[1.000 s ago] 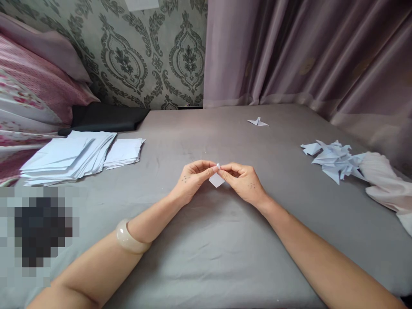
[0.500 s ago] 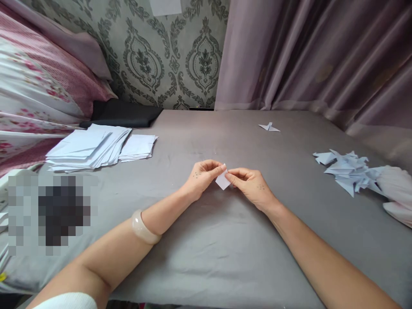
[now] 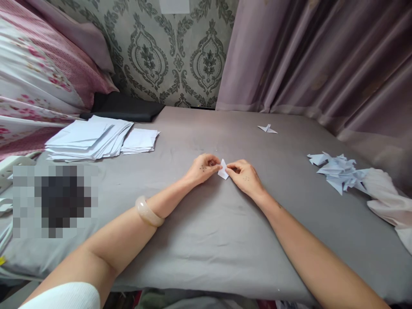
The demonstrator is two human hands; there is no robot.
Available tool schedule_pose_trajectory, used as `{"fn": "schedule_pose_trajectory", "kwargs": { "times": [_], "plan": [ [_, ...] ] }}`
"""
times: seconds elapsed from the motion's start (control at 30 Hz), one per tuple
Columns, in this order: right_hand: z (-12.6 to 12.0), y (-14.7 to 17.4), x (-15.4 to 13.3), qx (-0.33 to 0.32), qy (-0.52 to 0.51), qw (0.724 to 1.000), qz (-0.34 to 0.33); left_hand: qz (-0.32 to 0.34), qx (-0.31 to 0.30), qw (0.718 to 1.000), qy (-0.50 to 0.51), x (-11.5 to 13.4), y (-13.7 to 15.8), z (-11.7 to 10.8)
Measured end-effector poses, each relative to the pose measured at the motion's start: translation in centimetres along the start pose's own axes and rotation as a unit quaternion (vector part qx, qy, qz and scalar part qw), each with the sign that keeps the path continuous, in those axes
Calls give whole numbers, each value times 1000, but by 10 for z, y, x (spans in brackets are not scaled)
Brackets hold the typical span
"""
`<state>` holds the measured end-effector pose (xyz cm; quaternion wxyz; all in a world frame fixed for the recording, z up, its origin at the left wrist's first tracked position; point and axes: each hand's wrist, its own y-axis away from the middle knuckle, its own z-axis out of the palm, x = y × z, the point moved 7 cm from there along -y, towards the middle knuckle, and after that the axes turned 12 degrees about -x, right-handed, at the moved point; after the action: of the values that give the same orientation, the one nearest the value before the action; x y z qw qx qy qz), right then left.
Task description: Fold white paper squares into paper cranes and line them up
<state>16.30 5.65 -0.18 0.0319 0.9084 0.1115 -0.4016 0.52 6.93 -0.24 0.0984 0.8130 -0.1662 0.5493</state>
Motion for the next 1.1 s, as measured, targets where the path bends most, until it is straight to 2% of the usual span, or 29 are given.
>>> {"fn": "schedule_pose_trajectory", "kwargs": {
  "times": [0.13,0.33,0.43,0.6,0.9,1.03,1.1],
  "plan": [
    [-2,1,2,6,42,999,2,7,-5,998,-65,0,-1,3],
    [-2,2,7,-62,35,997,-6,21,-45,993,-105,3,1,9],
    [-1,1,9,-76,12,997,-3,29,-41,993,-109,7,3,8],
    [0,-1,12,-86,7,996,22,-3,-48,987,-151,6,3,8],
    [-1,-6,10,-115,23,993,-18,35,-54,982,-177,4,-3,13],
    [-4,-12,1,-113,69,989,-62,79,-44,964,-251,6,-13,8],
    [-4,-12,-3,-113,91,985,-94,113,-70,950,-284,7,-15,9]
  ]
}}
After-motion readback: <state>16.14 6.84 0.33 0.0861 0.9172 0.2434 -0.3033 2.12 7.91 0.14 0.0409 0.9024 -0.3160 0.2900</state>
